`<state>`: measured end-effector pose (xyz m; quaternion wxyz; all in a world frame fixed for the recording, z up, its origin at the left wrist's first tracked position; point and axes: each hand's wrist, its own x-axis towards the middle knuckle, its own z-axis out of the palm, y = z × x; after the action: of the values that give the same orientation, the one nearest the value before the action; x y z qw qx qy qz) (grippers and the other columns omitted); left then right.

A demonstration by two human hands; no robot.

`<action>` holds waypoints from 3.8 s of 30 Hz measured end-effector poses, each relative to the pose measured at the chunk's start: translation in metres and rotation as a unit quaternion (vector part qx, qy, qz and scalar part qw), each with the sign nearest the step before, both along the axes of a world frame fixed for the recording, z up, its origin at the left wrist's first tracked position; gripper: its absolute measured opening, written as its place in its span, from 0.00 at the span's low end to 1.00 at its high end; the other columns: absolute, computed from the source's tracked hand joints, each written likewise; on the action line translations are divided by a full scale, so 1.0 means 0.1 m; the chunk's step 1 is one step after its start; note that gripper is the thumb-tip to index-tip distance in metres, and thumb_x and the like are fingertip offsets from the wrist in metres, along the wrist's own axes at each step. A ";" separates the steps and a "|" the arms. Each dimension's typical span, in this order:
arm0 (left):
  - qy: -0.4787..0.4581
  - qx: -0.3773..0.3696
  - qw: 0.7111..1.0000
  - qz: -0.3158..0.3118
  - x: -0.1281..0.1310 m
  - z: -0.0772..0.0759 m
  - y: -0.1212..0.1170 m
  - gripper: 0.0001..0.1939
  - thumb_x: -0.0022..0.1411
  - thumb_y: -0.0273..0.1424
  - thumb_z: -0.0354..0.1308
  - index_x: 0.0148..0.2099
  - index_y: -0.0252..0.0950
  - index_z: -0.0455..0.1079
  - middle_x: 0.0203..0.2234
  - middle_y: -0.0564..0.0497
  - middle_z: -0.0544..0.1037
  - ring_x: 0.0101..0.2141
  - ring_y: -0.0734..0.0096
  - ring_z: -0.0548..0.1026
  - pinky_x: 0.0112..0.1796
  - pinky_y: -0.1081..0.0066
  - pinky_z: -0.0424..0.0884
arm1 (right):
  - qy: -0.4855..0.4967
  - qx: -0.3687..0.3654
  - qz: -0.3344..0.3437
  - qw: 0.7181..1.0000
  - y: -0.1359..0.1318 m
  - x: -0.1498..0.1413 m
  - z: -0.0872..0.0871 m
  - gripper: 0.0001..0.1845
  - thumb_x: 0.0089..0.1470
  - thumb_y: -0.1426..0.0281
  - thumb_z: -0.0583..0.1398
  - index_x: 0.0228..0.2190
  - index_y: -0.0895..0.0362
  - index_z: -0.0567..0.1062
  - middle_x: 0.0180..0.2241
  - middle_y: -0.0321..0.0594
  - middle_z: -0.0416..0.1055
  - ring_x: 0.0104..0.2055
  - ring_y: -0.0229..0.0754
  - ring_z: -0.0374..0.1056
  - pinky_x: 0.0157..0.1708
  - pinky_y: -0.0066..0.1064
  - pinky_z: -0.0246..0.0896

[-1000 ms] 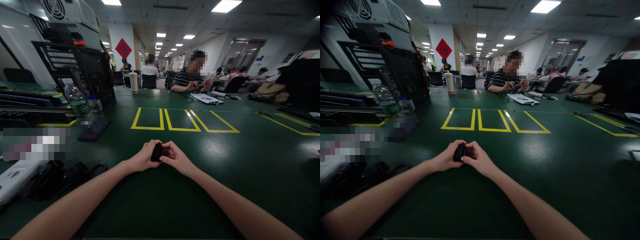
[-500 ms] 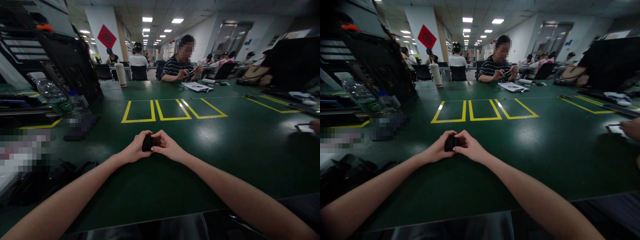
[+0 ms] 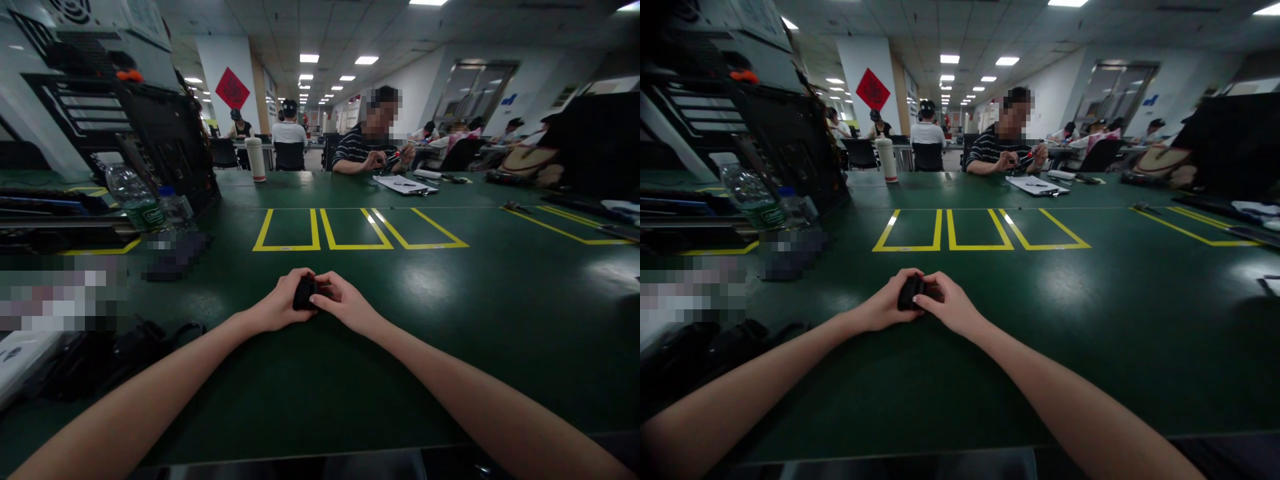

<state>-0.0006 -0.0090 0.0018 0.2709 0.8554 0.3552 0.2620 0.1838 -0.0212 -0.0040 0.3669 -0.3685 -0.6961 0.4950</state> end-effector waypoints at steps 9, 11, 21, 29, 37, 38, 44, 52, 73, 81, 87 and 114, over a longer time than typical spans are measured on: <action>0.001 0.024 1.000 0.010 0.02 -0.01 0.00 0.32 0.48 0.29 0.61 0.52 0.40 0.50 0.45 0.47 0.63 0.44 0.60 0.64 0.44 0.61 0.62 | 0.039 -0.015 0.024 0.999 -0.05 -0.01 0.08 0.11 0.50 0.70 0.58 0.37 0.53 0.63 0.40 0.37 0.63 0.43 0.41 0.65 0.41 0.38 0.65; -0.002 0.022 1.000 0.008 0.01 -0.02 0.01 0.32 0.48 0.30 0.61 0.53 0.40 0.50 0.46 0.47 0.62 0.44 0.60 0.64 0.44 0.60 0.62 | 0.031 -0.010 0.013 0.999 -0.06 -0.02 0.09 0.11 0.50 0.70 0.57 0.38 0.53 0.63 0.41 0.37 0.63 0.43 0.41 0.65 0.41 0.38 0.65; -0.001 0.008 1.000 0.004 -0.02 -0.03 0.01 0.32 0.49 0.31 0.60 0.53 0.41 0.49 0.47 0.47 0.61 0.45 0.58 0.63 0.43 0.60 0.63 | 0.020 -0.018 0.022 0.999 -0.05 0.00 0.06 0.15 0.48 0.71 0.59 0.39 0.54 0.63 0.42 0.37 0.64 0.46 0.41 0.64 0.46 0.39 0.61; 0.004 0.025 1.000 -0.008 -0.01 0.01 0.00 0.32 0.50 0.31 0.60 0.54 0.40 0.48 0.47 0.46 0.61 0.46 0.58 0.63 0.45 0.58 0.61 | 0.024 -0.012 0.011 1.000 -0.06 -0.03 0.08 0.12 0.50 0.70 0.57 0.39 0.53 0.63 0.41 0.37 0.63 0.42 0.40 0.66 0.40 0.37 0.65; 0.007 0.029 1.000 -0.004 -0.01 0.00 -0.01 0.32 0.49 0.31 0.60 0.53 0.39 0.49 0.47 0.46 0.61 0.45 0.58 0.63 0.44 0.59 0.62 | 0.013 -0.022 0.026 0.999 -0.01 0.01 0.07 0.14 0.48 0.71 0.59 0.39 0.55 0.62 0.40 0.38 0.64 0.44 0.41 0.65 0.45 0.39 0.62; 0.005 0.027 1.000 -0.005 -0.02 -0.01 -0.01 0.32 0.49 0.31 0.60 0.53 0.39 0.49 0.47 0.46 0.61 0.45 0.58 0.63 0.44 0.59 0.62 | 0.020 -0.024 0.034 0.999 -0.01 0.01 0.07 0.15 0.48 0.72 0.59 0.38 0.55 0.62 0.40 0.37 0.64 0.44 0.41 0.65 0.45 0.39 0.62; -0.004 0.021 1.000 -0.009 -0.02 -0.02 0.00 0.31 0.50 0.32 0.60 0.54 0.40 0.49 0.47 0.46 0.61 0.45 0.59 0.63 0.44 0.59 0.63 | 0.055 -0.030 0.042 0.997 -0.03 -0.02 0.04 0.13 0.48 0.71 0.59 0.37 0.54 0.62 0.40 0.36 0.64 0.44 0.41 0.65 0.41 0.37 0.65; -0.009 0.014 1.000 -0.006 -0.02 0.00 0.00 0.32 0.49 0.31 0.60 0.53 0.40 0.50 0.47 0.46 0.62 0.45 0.58 0.64 0.44 0.59 0.62 | 0.024 -0.031 0.006 0.999 -0.03 -0.03 0.07 0.15 0.49 0.71 0.58 0.40 0.54 0.62 0.42 0.39 0.62 0.44 0.41 0.65 0.43 0.38 0.64; -0.003 0.021 1.000 -0.007 -0.02 0.01 -0.01 0.31 0.49 0.32 0.60 0.53 0.40 0.50 0.46 0.46 0.62 0.45 0.58 0.63 0.44 0.58 0.62 | 0.041 -0.039 0.013 0.998 -0.02 -0.02 0.05 0.15 0.48 0.71 0.58 0.39 0.55 0.62 0.42 0.39 0.63 0.44 0.41 0.65 0.45 0.39 0.63; 0.003 0.012 1.000 0.001 -0.03 -0.03 0.01 0.32 0.49 0.32 0.60 0.54 0.40 0.49 0.47 0.46 0.61 0.45 0.58 0.63 0.42 0.60 0.64 | 0.066 -0.041 0.037 0.996 -0.04 -0.02 0.04 0.15 0.47 0.74 0.59 0.37 0.53 0.61 0.42 0.37 0.63 0.46 0.41 0.64 0.45 0.38 0.62; -0.004 0.019 1.000 -0.006 -0.03 -0.02 0.00 0.32 0.49 0.32 0.60 0.54 0.40 0.49 0.47 0.46 0.61 0.45 0.59 0.63 0.44 0.60 0.63 | 0.061 -0.045 0.020 0.997 -0.04 -0.04 0.05 0.11 0.50 0.71 0.57 0.37 0.53 0.62 0.40 0.37 0.63 0.44 0.41 0.65 0.41 0.37 0.65; 0.000 0.026 1.000 -0.009 -0.02 -0.02 0.01 0.32 0.49 0.32 0.60 0.54 0.39 0.49 0.47 0.46 0.61 0.45 0.59 0.63 0.44 0.60 0.62 | 0.039 -0.031 0.018 0.999 -0.02 -0.01 0.01 0.16 0.47 0.73 0.59 0.40 0.53 0.62 0.44 0.38 0.62 0.49 0.43 0.62 0.48 0.40 0.60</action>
<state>-0.0029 -0.0079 -0.0002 0.2506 0.8654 0.3408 0.2685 0.1826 -0.0235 -0.0031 0.3733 -0.3476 -0.6722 0.5367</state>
